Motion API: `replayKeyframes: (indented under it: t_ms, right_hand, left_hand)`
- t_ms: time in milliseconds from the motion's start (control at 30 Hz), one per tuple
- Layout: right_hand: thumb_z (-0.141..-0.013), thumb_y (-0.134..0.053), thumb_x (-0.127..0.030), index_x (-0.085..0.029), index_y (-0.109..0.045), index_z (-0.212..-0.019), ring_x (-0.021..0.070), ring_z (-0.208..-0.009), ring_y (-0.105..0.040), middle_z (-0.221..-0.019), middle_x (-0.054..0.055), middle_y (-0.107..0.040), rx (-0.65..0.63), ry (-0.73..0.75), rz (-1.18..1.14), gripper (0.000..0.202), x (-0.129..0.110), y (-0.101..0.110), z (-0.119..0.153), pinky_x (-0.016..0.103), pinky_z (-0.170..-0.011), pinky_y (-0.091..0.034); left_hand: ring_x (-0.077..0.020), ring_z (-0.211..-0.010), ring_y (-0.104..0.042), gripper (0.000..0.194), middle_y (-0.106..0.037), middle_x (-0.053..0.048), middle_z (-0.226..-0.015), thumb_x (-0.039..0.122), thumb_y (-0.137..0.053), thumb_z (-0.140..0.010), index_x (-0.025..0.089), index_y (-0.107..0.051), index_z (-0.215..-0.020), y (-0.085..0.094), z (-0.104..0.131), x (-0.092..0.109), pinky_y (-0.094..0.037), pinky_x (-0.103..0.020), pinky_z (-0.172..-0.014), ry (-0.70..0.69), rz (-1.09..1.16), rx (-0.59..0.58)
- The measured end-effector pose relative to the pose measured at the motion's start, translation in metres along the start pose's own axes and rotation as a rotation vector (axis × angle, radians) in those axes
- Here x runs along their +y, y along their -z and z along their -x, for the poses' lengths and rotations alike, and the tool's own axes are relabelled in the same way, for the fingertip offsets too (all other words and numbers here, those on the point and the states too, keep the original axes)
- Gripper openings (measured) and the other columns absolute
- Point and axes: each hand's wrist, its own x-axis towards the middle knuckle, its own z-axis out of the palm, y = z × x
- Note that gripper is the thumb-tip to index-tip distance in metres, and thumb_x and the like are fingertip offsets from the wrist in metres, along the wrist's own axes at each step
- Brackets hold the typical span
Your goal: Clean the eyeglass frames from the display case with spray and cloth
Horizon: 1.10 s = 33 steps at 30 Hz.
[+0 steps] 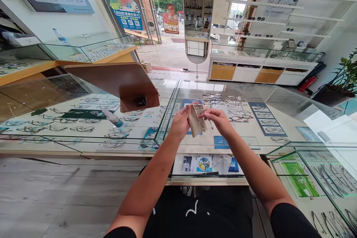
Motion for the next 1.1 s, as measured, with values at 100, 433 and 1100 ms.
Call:
replayKeyframes:
  t_ms: [100,433,1100]
  right_hand:
    - [-0.086,-0.085,-0.048,-0.025,-0.090,-0.088,0.0202,-0.084,-0.062,-0.093,0.005,-0.083,-0.001,0.007,-0.002,0.024,0.001,0.000,0.000,0.036,-0.085,-0.050]
    - [-0.083,-0.090,-0.057,-0.024,-0.087,-0.090,0.0230,-0.092,-0.070,-0.097,0.006,-0.082,-0.031,0.008,0.006,0.033,-0.001,-0.003,0.002,0.037,-0.086,-0.055]
    - [-0.072,-0.097,-0.054,-0.022,-0.088,-0.087,0.0220,-0.087,-0.070,-0.092,0.006,-0.083,-0.092,-0.124,-0.063,0.036,0.008,-0.013,0.003,0.039,-0.088,-0.055]
  left_hand:
    - [-0.0334,-0.115,-0.079,0.060,-0.084,-0.014,-0.114,0.054,-0.097,-0.079,0.015,-0.078,-0.119,-0.003,0.003,0.000,-0.063,-0.044,-0.098,0.011,-0.002,-0.043]
    - [-0.0216,-0.088,-0.078,0.057,-0.083,-0.009,-0.098,0.053,-0.102,-0.071,0.014,-0.079,-0.106,0.000,0.002,-0.005,-0.059,-0.029,-0.076,0.108,-0.090,-0.038]
    - [-0.0178,-0.072,-0.073,0.060,-0.078,-0.005,-0.083,0.068,-0.095,-0.073,0.016,-0.075,-0.095,-0.005,0.004,-0.006,-0.059,-0.028,-0.066,-0.082,-0.225,0.078]
